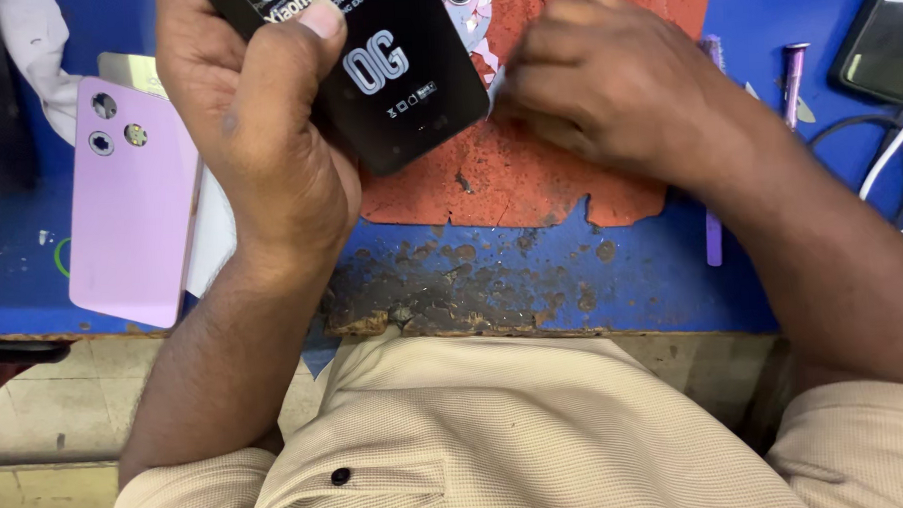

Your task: The person holds a black smartphone, navigates the dialer, and uses a SIM ejector tool to remove the SIM tray. They then open the back cover to expose the battery and internal components, write on a piece of paper, and reassemble the phone by reinserting the SIM tray and closing the back cover.

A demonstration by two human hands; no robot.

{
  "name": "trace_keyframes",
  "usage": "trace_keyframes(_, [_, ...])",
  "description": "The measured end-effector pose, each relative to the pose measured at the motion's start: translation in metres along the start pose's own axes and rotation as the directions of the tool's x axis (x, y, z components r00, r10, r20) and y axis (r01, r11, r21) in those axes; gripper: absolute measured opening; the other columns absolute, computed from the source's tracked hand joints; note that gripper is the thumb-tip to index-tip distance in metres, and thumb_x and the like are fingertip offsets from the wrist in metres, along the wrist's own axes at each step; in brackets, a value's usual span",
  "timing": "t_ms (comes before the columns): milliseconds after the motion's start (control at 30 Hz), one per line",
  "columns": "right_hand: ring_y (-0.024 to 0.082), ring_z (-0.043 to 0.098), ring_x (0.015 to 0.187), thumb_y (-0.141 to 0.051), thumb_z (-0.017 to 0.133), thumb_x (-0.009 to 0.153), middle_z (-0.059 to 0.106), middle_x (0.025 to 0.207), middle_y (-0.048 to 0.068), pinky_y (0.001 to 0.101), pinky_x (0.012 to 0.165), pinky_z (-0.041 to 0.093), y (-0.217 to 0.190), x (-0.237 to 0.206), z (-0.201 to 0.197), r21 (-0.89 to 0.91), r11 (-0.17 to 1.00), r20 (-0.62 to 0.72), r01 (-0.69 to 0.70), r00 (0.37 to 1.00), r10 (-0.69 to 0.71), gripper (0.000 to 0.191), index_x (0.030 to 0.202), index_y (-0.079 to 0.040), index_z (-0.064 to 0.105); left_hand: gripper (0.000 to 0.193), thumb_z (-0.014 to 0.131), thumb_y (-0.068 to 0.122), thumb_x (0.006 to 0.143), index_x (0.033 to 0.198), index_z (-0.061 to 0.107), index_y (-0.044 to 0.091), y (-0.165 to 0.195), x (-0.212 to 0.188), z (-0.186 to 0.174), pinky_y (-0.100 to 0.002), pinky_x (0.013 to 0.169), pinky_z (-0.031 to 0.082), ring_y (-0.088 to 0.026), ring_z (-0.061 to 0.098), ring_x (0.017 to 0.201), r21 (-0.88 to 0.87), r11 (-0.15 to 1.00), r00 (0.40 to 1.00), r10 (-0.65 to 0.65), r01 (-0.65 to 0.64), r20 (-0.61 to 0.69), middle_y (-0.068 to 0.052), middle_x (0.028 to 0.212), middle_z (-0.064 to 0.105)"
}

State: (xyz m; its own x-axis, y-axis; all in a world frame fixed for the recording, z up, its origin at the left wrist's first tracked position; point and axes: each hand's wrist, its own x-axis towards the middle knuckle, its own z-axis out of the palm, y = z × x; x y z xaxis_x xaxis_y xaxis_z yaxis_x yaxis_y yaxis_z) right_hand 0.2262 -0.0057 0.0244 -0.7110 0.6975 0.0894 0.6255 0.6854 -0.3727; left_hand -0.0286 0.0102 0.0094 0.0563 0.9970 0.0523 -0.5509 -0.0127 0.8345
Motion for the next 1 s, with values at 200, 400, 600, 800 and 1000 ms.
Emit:
trace_keyframes(200, [0.029, 0.067, 0.094, -0.008, 0.08, 0.093, 0.067, 0.096, 0.008, 0.0412, 0.075, 0.053, 0.012, 0.019, 0.01, 0.019, 1.0, -0.132, -0.02, 0.991, 0.023, 0.011, 0.099, -0.005, 0.072, 0.011, 0.057, -0.007, 0.098, 0.108, 0.053, -0.001, 0.001, 0.001, 0.0, -0.024, 0.077, 0.044, -0.01, 0.05, 0.079, 0.008, 1.0, 1.0, 0.001, 0.0, -0.004, -0.005, 0.092, 0.057])
trace_keyframes(400, [0.029, 0.069, 0.09, 0.001, 0.078, 0.094, 0.068, 0.095, 0.012, 0.0382, 0.078, 0.055, -0.002, 0.004, -0.001, 0.06, 0.992, -0.233, -0.113, 0.965, 0.124, 0.013, 0.105, -0.001, 0.071, 0.011, 0.058, -0.009, 0.101, 0.107, 0.052, -0.002, 0.0, 0.0, -0.003, -0.024, 0.075, 0.042, -0.009, 0.047, 0.075, -0.021, 1.0, 1.0, 0.009, -0.009, -0.029, -0.005, 0.091, 0.056])
trace_keyframes(600, [0.021, 0.068, 0.09, 0.016, 0.066, 0.101, 0.068, 0.103, 0.016, 0.0286, 0.081, 0.053, -0.027, -0.041, -0.02, 0.104, 0.922, -0.317, -0.373, 0.866, 0.387, 0.024, 0.122, 0.006, 0.069, 0.012, 0.058, -0.009, 0.1, 0.109, 0.053, -0.002, -0.002, -0.003, -0.003, -0.024, 0.078, 0.044, -0.009, 0.049, 0.078, 0.025, 0.999, 1.0, -0.025, 0.025, -0.011, -0.006, 0.094, 0.059])
trace_keyframes(800, [0.009, 0.064, 0.08, 0.003, 0.065, 0.106, 0.069, 0.099, 0.006, 0.0211, 0.075, 0.054, -0.022, -0.062, -0.008, 0.844, 0.392, -0.118, -0.366, 0.586, 0.802, 0.014, 0.12, 0.001, 0.066, 0.012, 0.057, -0.008, 0.102, 0.111, 0.053, -0.002, -0.001, -0.003, 0.0, -0.026, 0.077, 0.045, -0.01, 0.05, 0.077, 0.059, 0.997, 0.996, -0.062, 0.059, 0.064, -0.006, 0.094, 0.059])
trace_keyframes(1000, [0.011, 0.069, 0.086, 0.008, 0.068, 0.098, 0.07, 0.099, 0.008, 0.0226, 0.079, 0.058, -0.021, -0.065, -0.009, 0.968, 0.164, -0.031, -0.193, 0.552, 0.833, 0.032, 0.129, 0.002, 0.061, 0.02, 0.056, -0.009, 0.097, 0.115, 0.053, -0.002, -0.004, -0.002, 0.004, -0.026, 0.083, 0.047, -0.011, 0.053, 0.081, 0.075, 0.994, 0.995, -0.087, 0.083, 0.056, -0.007, 0.098, 0.06])
